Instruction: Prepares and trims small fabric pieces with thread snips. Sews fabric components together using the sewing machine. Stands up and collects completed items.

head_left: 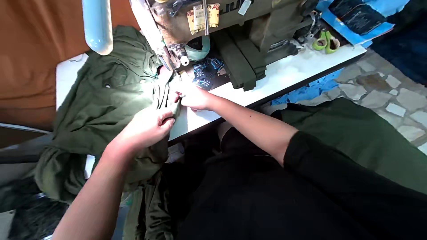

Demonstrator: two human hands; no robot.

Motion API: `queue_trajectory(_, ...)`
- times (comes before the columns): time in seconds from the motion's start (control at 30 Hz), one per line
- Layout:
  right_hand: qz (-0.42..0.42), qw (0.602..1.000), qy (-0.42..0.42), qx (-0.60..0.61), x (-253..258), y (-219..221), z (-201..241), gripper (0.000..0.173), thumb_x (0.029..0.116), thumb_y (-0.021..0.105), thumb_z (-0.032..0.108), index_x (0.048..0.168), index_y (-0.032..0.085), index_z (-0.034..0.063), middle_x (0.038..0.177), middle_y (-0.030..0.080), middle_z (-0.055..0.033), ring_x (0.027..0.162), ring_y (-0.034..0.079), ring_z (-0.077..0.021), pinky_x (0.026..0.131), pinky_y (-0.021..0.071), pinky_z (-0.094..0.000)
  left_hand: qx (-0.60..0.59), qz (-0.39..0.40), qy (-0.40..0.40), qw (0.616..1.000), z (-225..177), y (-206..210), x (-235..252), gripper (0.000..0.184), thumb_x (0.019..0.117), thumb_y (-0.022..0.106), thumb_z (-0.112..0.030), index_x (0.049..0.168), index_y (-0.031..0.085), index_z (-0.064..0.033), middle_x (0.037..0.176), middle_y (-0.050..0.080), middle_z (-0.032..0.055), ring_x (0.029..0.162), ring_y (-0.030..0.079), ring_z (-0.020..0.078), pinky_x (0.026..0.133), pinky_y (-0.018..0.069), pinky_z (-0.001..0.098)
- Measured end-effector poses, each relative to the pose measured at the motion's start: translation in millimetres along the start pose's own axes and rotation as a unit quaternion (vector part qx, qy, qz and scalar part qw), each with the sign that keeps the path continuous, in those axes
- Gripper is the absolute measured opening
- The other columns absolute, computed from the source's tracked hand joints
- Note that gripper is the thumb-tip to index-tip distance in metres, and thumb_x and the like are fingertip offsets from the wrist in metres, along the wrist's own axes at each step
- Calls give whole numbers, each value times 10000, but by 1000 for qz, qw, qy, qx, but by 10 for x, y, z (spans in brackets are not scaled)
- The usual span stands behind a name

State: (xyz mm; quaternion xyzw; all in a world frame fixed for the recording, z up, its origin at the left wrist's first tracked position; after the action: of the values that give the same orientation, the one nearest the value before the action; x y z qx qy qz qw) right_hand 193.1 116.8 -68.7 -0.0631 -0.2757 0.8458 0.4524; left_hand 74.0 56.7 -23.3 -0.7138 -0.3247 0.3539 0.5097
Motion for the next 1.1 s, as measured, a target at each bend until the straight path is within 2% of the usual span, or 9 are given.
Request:
queue_trajectory(0.13,1,1000,-21,-23,-198,142,81,282,906,550,-16,1135,711,-55,1030,715,-223,996,676,-325,884,509,-505,147,98,-128,976,78,-331,-69,181,1016,590,-176,979,706,-43,806,678,211,828,680,444,691,493,641)
queue_trajectory(0.27,-117,979,-158,56,-741,305,123,171,856,670,-80,1001,758,-58,983,747,-185,917,726,-255,848,587,-414,-83,166,21,982,-317,-56,18,162,921,643,-71,782,720,-99,683,629,-4,637,574,126,596,450,384)
queue_trajectory(0.4,-125,983,-109,-82,-1066,498,-75,107,903,663,-8,953,757,-20,1219,707,-195,1023,727,-317,839,601,-475,-149,94,64,982,61,328,342,278,920,535,-105,669,613,-17,1112,708,123,1135,640,219,978,489,458)
queue_trajectory(0.53,-118,977,-107,-143,-1111,620,-146,134,937,623,18,935,755,-5,1267,702,-193,896,755,-325,719,615,-475,-1,-104,-21,994,437,348,591,332,1033,540,-157,932,673,130,1023,669,316,1052,649,493,910,476,661)
queue_trajectory(0.67,-62,986,-93,-126,-1141,528,-110,184,969,578,26,1012,755,-4,1285,695,-188,898,750,-324,733,605,-478,-24,-167,17,985,103,512,638,370,1030,476,-203,1192,678,61,1294,635,276,1259,583,451,1066,420,629)
queue_trajectory(0.73,-116,982,-83,-126,-1221,243,-82,150,902,634,-22,995,750,-8,1067,741,-171,845,743,-310,690,603,-484,-27,-192,53,980,112,769,600,440,1028,469,-268,1299,658,23,1456,551,236,1395,479,422,1170,322,604)
queue_trajectory(0.83,-199,962,41,-183,-1307,-304,-255,199,889,669,-10,1076,734,-39,1177,712,-210,881,744,-340,720,612,-508,-30,-210,58,976,174,877,554,481,1014,462,-303,1329,653,7,1496,526,227,1425,446,431,1185,293,610)
queue_trajectory(0.93,-105,943,208,-238,-1292,-460,-524,206,985,604,77,1144,668,-36,1359,592,-223,876,715,-369,739,586,-517,-28,-198,45,979,160,882,546,473,1004,468,-295,1331,658,-11,1491,527,227,1416,456,429,1174,305,612)
queue_trajectory(1.1,-179,964,25,-194,-1241,-323,-162,102,865,697,12,965,690,-8,998,690,-192,724,704,-306,595,580,-458,-58,-222,21,973,216,635,621,398,1024,470,-221,1251,683,26,1378,620,236,1327,555,409,1136,379,567)
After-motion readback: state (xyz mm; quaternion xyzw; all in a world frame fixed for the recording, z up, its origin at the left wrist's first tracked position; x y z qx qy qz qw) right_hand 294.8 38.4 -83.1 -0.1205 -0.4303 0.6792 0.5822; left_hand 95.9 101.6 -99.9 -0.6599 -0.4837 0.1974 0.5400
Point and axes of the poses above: each hand's wrist, its own x-axis towards the middle knuckle, its own y-axis out of the palm, z = x × y, the point moved 7 cm from there along x, towards the middle knuckle
